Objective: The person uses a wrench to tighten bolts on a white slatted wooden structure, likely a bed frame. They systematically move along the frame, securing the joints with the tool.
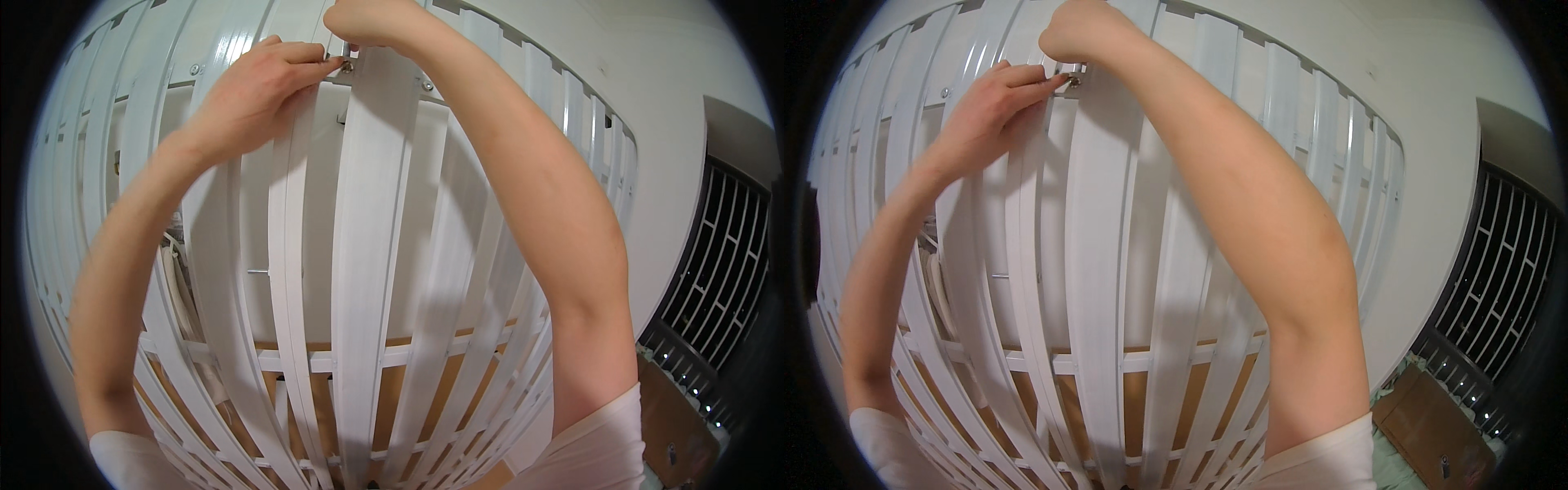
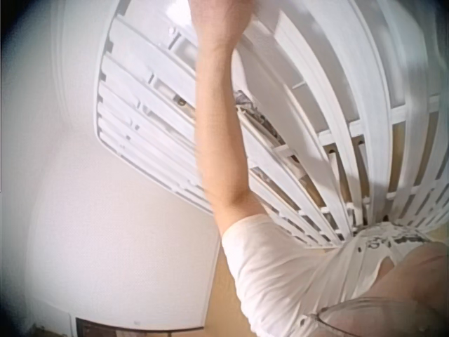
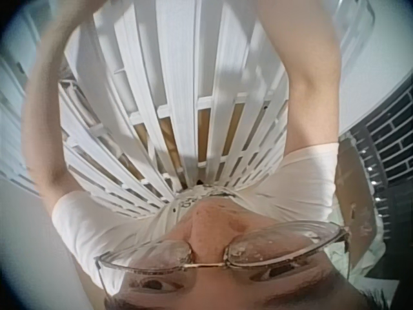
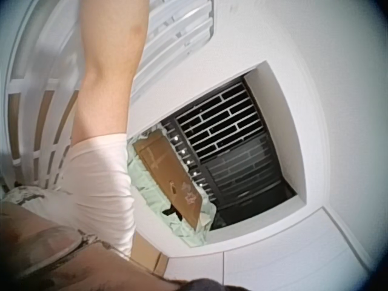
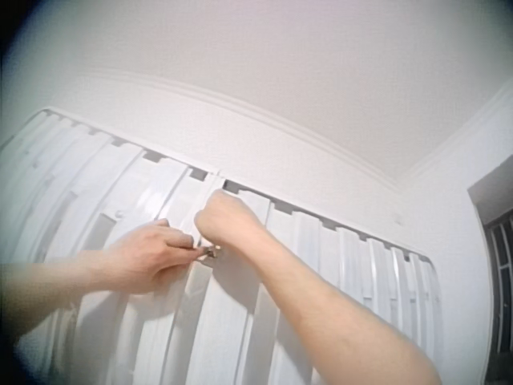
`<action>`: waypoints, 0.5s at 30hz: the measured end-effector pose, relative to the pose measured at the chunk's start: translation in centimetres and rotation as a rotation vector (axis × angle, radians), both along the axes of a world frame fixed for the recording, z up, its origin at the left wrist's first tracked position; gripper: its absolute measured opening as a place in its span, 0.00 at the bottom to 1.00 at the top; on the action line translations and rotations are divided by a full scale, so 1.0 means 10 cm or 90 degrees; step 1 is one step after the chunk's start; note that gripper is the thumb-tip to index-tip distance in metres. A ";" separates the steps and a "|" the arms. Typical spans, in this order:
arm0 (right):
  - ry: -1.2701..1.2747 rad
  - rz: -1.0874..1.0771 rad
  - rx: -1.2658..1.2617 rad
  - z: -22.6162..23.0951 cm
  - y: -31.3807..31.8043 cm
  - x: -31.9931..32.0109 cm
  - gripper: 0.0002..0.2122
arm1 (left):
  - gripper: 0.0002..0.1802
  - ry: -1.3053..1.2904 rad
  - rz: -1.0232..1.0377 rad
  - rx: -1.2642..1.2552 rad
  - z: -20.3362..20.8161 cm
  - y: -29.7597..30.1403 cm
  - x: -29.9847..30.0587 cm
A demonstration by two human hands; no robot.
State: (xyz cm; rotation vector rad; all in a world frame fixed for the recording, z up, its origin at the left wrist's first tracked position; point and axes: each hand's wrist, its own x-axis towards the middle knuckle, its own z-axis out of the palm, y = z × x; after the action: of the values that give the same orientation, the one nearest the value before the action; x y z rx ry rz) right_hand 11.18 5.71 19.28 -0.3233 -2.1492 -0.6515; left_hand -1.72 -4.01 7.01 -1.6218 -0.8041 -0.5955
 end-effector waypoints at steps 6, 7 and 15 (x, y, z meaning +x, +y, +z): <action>0.053 0.054 0.014 0.04 0.07 -0.08 0.14 | 0.20 0.053 0.102 -0.054 0.26 -0.16 -0.05; 0.024 0.020 0.059 0.07 0.10 -0.09 0.14 | 0.20 0.086 0.113 -0.053 0.32 -0.18 -0.04; -0.061 -0.046 0.219 0.07 0.14 -0.06 0.14 | 0.19 0.224 0.142 -0.024 0.53 -0.19 -0.06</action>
State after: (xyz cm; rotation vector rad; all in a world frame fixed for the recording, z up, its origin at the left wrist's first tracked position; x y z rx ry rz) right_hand 10.59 7.09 19.96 -0.1863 -2.0745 -1.0784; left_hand -2.34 -5.87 12.27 -1.5864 -0.7222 -0.1306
